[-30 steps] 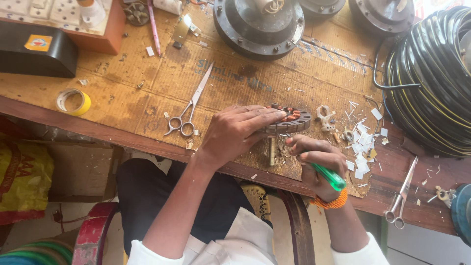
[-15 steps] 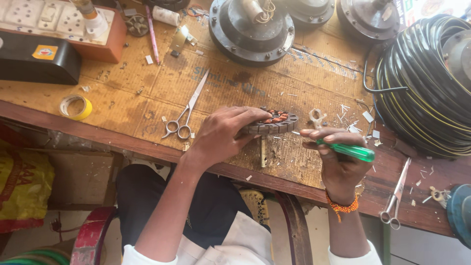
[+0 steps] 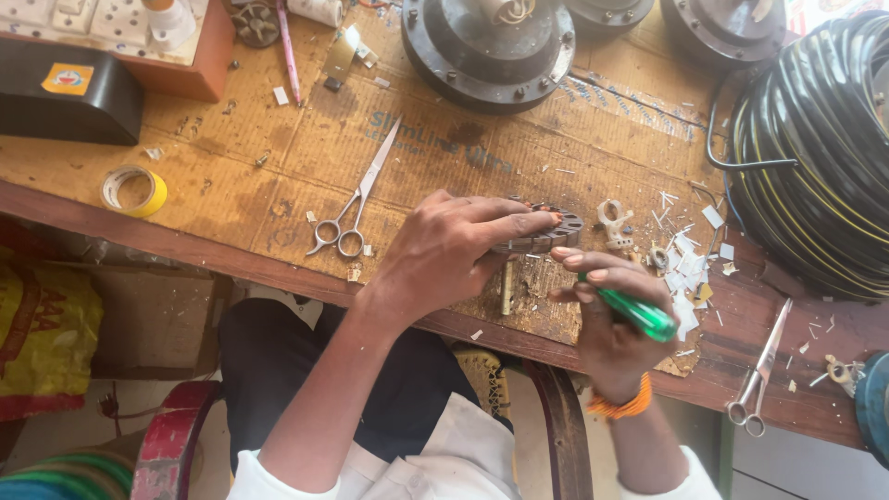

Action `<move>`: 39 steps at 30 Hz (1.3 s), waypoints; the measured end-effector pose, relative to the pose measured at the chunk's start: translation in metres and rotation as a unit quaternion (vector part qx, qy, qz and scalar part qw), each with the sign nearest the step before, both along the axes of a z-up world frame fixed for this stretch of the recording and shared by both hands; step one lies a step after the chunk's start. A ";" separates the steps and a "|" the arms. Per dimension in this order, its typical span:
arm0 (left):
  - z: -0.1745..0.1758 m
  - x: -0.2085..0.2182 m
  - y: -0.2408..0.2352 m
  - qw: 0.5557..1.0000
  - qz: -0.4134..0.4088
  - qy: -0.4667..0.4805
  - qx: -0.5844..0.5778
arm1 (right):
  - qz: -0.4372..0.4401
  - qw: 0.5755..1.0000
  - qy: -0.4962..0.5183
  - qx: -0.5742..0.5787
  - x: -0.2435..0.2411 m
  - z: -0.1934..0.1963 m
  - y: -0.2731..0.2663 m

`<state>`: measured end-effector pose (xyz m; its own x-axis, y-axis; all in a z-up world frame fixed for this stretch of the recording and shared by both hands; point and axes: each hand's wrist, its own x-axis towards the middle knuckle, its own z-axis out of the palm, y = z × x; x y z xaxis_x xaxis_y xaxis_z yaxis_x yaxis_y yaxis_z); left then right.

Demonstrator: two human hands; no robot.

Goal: The person inserts small white plastic pieces into slots on a circular stator component, using a green screwdriver to press them in. They repeatedly cut small pieces from a strip with scissors and place them into the component, adjusting the assembly with both hands.

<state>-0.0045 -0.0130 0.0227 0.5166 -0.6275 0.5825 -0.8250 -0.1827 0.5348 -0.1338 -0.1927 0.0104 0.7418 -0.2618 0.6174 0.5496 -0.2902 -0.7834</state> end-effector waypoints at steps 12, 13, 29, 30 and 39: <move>-0.011 0.008 0.007 0.998 -0.052 0.027 -0.023 | -0.185 0.975 0.107 -0.053 -0.010 0.056 0.022; -0.013 0.009 0.010 0.996 -0.072 0.032 -0.034 | -0.200 0.968 0.134 -0.075 -0.005 0.074 0.011; 0.007 -0.021 0.010 0.987 0.062 0.149 0.026 | 0.079 0.935 0.238 -0.252 0.044 0.059 -0.050; 0.009 -0.022 0.008 0.985 0.068 0.153 0.037 | 0.075 0.919 0.252 -0.293 0.045 0.062 -0.047; 0.022 -0.030 0.006 0.984 0.105 0.142 0.034 | 0.137 0.850 0.270 -0.431 0.068 0.081 -0.029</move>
<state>-0.0342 -0.0074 0.0443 0.7745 -0.5221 0.3572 -0.5850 -0.3763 0.7185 -0.0658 -0.2222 0.0916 0.9385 0.3427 0.0418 0.3161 -0.8042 -0.5034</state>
